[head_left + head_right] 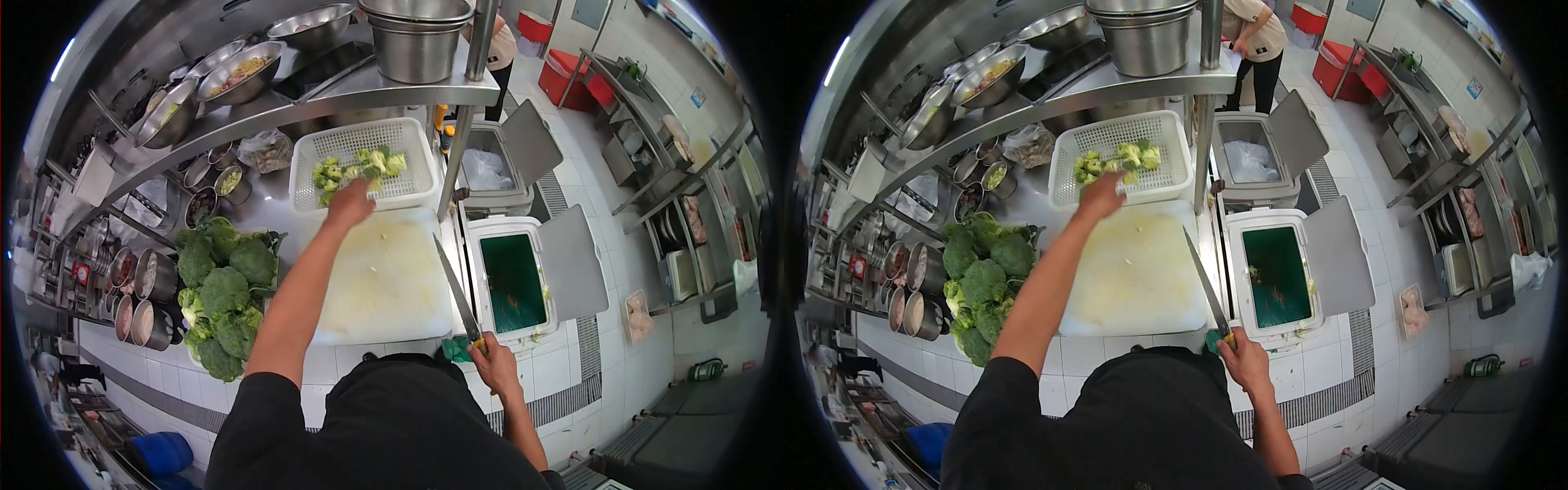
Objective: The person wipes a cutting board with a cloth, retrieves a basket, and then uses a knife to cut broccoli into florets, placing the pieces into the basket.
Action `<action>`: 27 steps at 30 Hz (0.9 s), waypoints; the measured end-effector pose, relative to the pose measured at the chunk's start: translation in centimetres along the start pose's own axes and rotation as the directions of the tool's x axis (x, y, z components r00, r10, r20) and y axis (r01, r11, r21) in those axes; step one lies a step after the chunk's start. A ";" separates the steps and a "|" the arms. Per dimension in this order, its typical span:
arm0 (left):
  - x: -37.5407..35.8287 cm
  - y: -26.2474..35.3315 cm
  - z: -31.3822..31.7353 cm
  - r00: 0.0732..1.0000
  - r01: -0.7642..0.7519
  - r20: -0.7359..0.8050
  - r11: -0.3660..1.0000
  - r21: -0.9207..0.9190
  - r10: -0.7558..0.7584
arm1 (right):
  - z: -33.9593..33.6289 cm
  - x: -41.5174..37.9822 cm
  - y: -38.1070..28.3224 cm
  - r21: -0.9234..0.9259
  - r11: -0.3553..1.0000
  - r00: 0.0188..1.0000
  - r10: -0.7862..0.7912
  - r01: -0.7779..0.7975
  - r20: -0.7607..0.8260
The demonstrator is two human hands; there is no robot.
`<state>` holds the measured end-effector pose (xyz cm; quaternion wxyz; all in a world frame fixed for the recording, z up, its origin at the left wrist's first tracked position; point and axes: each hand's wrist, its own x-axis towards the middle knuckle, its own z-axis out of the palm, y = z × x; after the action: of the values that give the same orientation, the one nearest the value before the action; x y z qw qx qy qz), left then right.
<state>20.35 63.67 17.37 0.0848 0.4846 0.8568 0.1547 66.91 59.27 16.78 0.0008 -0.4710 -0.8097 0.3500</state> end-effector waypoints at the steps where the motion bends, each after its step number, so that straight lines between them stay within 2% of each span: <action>1: -0.5 -0.5 1.4 0.980 0.017 0.195 0.994 0.106 -0.038 | 0.2 0.2 -0.3 0.050 0.999 0.999 -0.010 0.012 -0.048; 2: -1.7 -2.2 3.8 0.994 -0.071 0.091 0.997 0.029 0.068 | 0.7 0.4 -0.3 0.090 0.995 0.994 -0.043 0.052 -0.100; 3: -2.6 -2.1 4.1 0.994 -0.070 0.088 0.997 0.031 0.067 | 1.2 0.8 -0.2 0.091 0.994 0.994 -0.045 0.055 -0.101; 5: -4.1 -1.8 4.6 0.996 0.023 -0.081 0.997 -0.075 -0.029 | 2.6 2.0 0.4 0.112 0.989 0.985 -0.075 0.093 -0.153; 6: -5.0 -1.8 5.5 0.984 0.023 -0.176 0.997 -0.077 -0.036 | 3.5 2.6 1.2 0.043 0.998 0.993 -0.041 0.046 -0.109; 8: -8.0 -1.0 5.7 0.982 -0.019 -0.188 0.970 -0.241 -0.027 | 4.2 4.0 2.5 -0.083 0.996 1.000 -0.019 0.021 0.021; 10: -11.2 0.4 4.2 0.996 0.039 -0.061 0.951 -0.308 -0.061 | 4.0 4.3 1.5 -0.042 0.997 0.998 -0.069 0.068 -0.012; 12: -14.9 1.9 0.6 0.994 0.062 -0.053 0.916 -0.397 -0.091 | 3.5 4.3 0.3 -0.002 0.996 0.996 -0.084 0.084 0.015; 13: -16.7 2.0 -0.8 0.991 0.087 -0.061 0.915 -0.394 -0.121 | 3.4 4.6 -0.1 0.010 0.996 0.995 -0.093 0.092 0.044; 15: -19.7 1.6 -3.1 0.976 0.021 -0.189 0.902 -0.430 -0.112 | 3.0 5.2 -1.6 -0.012 0.992 0.986 -0.122 0.124 0.117; 17: -22.4 -0.2 -5.7 0.896 -0.036 -0.443 0.998 -0.055 0.008 | 3.2 5.8 -2.7 -0.070 0.973 0.963 -0.206 0.221 0.175; 19: -24.9 -2.1 -9.1 0.796 0.113 -0.604 0.990 0.089 -0.036 | 3.8 6.2 -3.5 -0.085 0.971 0.953 -0.200 0.224 0.227; 21: -27.6 -5.4 -12.5 0.672 0.167 -0.730 0.986 -0.012 -0.123 | 4.1 6.4 -4.3 -0.059 0.964 0.947 -0.241 0.258 0.214; 23: -30.7 -9.5 -14.7 0.499 0.259 -0.776 0.921 -0.293 -0.387 | 4.4 6.6 -4.8 -0.029 0.966 0.940 -0.241 0.256 0.241; 25: -33.9 -14.4 -16.0 0.389 0.350 -0.671 0.775 -0.526 -0.631 | 4.8 6.9 -5.0 0.003 0.978 0.945 -0.201 0.207 0.257; 26: -34.8 -15.5 -16.9 0.381 0.353 -0.676 0.775 -0.523 -0.630 | 5.2 7.2 -4.6 -0.012 0.976 0.948 -0.209 0.218 0.240; 27: -35.4 -16.3 -17.6 0.363 0.440 -0.646 0.735 -0.515 -0.671 | 5.3 7.2 -4.7 -0.009 0.974 0.946 -0.217 0.226 0.242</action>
<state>20.33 22.22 28.10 -0.2014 0.0230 0.8822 0.4250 57.57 60.36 13.10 -0.0664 -0.3315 -0.8579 0.3869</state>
